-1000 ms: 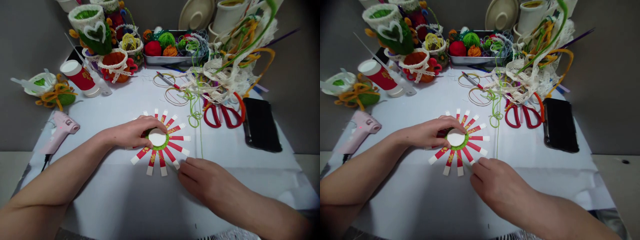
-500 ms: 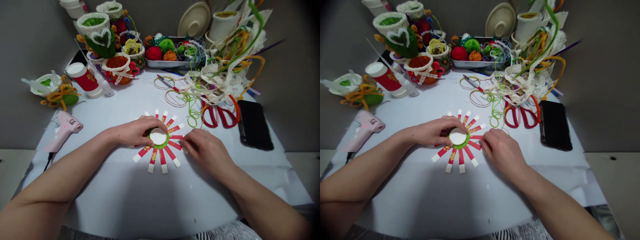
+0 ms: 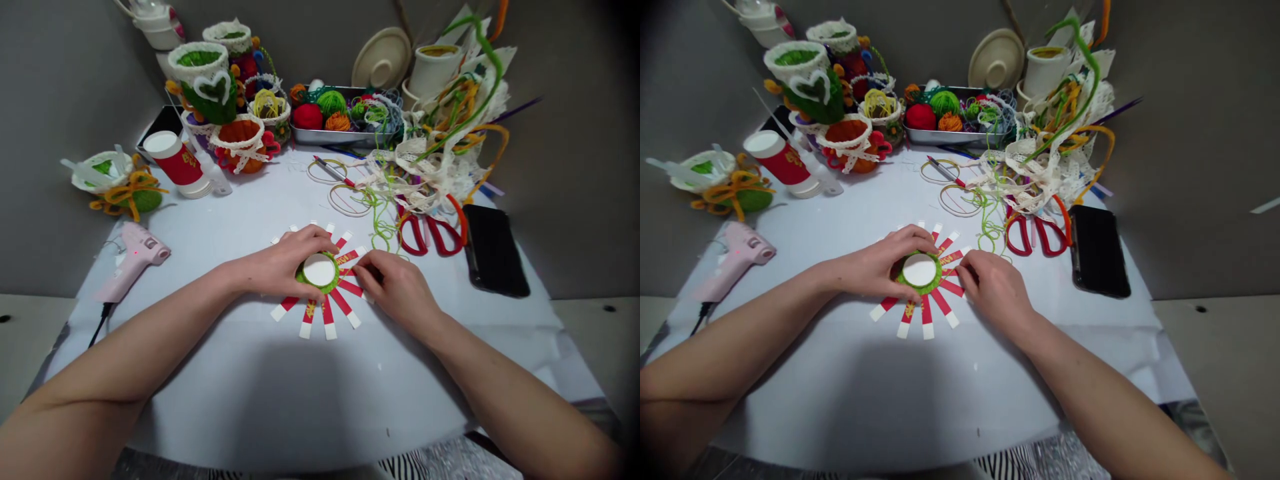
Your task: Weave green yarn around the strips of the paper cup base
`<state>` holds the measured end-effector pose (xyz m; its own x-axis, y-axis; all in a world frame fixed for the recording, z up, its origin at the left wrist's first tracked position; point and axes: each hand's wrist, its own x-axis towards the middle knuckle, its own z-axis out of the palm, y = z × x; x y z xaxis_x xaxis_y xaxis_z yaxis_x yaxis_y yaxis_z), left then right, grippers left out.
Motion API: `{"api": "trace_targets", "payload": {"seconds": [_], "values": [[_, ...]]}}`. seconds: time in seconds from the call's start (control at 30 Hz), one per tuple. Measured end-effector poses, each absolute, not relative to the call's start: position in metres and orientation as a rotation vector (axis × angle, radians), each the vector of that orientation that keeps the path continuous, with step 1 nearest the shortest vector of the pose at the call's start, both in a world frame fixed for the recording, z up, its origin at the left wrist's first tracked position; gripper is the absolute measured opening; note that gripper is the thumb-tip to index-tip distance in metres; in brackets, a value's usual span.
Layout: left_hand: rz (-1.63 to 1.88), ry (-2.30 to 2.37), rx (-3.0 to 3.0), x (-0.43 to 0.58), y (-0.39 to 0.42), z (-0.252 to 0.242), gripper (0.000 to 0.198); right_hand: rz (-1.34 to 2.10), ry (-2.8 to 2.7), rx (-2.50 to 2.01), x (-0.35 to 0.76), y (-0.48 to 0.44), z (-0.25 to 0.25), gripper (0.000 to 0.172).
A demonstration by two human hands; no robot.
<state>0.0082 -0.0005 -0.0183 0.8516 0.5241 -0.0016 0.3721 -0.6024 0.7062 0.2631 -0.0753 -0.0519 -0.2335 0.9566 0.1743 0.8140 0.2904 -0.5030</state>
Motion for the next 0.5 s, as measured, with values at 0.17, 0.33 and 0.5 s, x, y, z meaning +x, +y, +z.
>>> {"api": "trace_targets", "payload": {"seconds": [0.17, 0.33, 0.5], "values": [[0.249, 0.664, 2.350, 0.006, 0.003, -0.021, 0.051, 0.462, -2.147, -1.481, 0.266, -0.076, -0.046, 0.014], [0.209, 0.589, 2.309, 0.000, 0.009, -0.017, 0.044, 0.489, -2.208, -1.276, 0.273, -0.084, -0.029, 0.017], [0.184, 0.562, 2.270, -0.001, 0.013, -0.018, 0.042, 0.502, -2.420, -1.182, 0.279, -0.100, -0.016, 0.019]]}}
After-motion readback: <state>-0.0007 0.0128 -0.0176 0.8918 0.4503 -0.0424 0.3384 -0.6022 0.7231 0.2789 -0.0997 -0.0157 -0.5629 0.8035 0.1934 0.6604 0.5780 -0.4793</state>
